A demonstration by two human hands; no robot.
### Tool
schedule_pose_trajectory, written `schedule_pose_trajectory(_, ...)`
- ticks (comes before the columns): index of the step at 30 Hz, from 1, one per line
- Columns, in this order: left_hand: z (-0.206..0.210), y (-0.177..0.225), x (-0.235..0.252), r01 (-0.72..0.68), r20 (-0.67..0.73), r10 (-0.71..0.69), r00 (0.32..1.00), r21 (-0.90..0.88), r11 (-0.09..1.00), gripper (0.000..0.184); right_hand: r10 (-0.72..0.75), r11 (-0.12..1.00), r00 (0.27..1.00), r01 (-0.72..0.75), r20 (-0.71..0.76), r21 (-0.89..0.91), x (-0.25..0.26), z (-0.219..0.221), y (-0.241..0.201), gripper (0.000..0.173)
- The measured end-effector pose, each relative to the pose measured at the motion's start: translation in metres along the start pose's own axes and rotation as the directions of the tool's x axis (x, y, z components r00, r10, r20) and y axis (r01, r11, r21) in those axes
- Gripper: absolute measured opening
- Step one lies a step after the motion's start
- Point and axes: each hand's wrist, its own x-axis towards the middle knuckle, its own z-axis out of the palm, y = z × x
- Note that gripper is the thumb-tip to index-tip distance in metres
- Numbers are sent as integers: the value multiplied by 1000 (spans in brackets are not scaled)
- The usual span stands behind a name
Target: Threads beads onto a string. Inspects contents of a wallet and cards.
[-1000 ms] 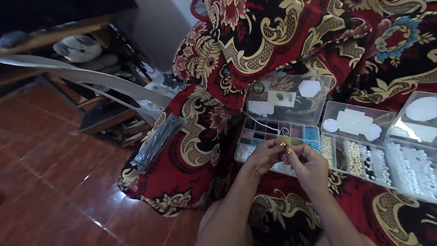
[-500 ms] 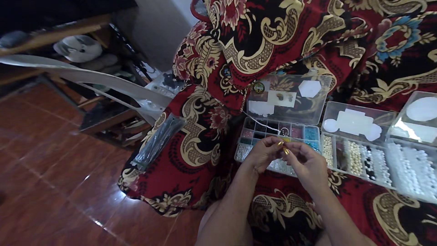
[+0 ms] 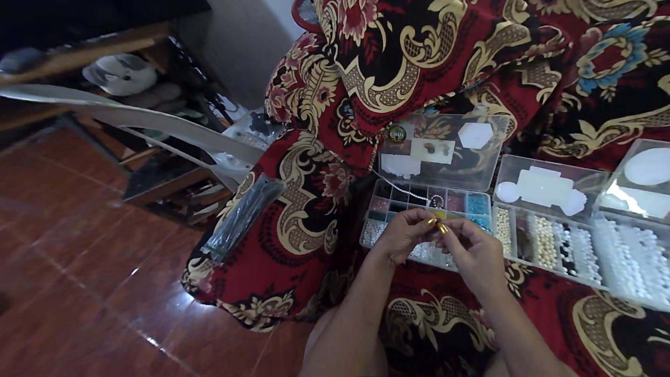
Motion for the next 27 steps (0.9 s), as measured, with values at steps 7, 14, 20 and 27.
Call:
schedule_pose_trajectory(7,0,0,0,-18,-1,18,1000,35,999,18,-27,1000,1000,27,1,-13,0,-1,2,16)
schedule_pose_trajectory(14,2,-2,0,-178,-24,189,982,230,957,10,18,999,1000,-18,-3,-36,1,-2,2,15)
schedule_pose_trajectory(20,5,-5,0,-261,-26,273,962,220,940,10,66,998,998,-66,4,4,3,-3,0,15)
schedule_pose_trajectory(27,4,-12,6,-413,1,456,890,425,805,5,200,975,979,-204,48,93,5,-5,-4,15)
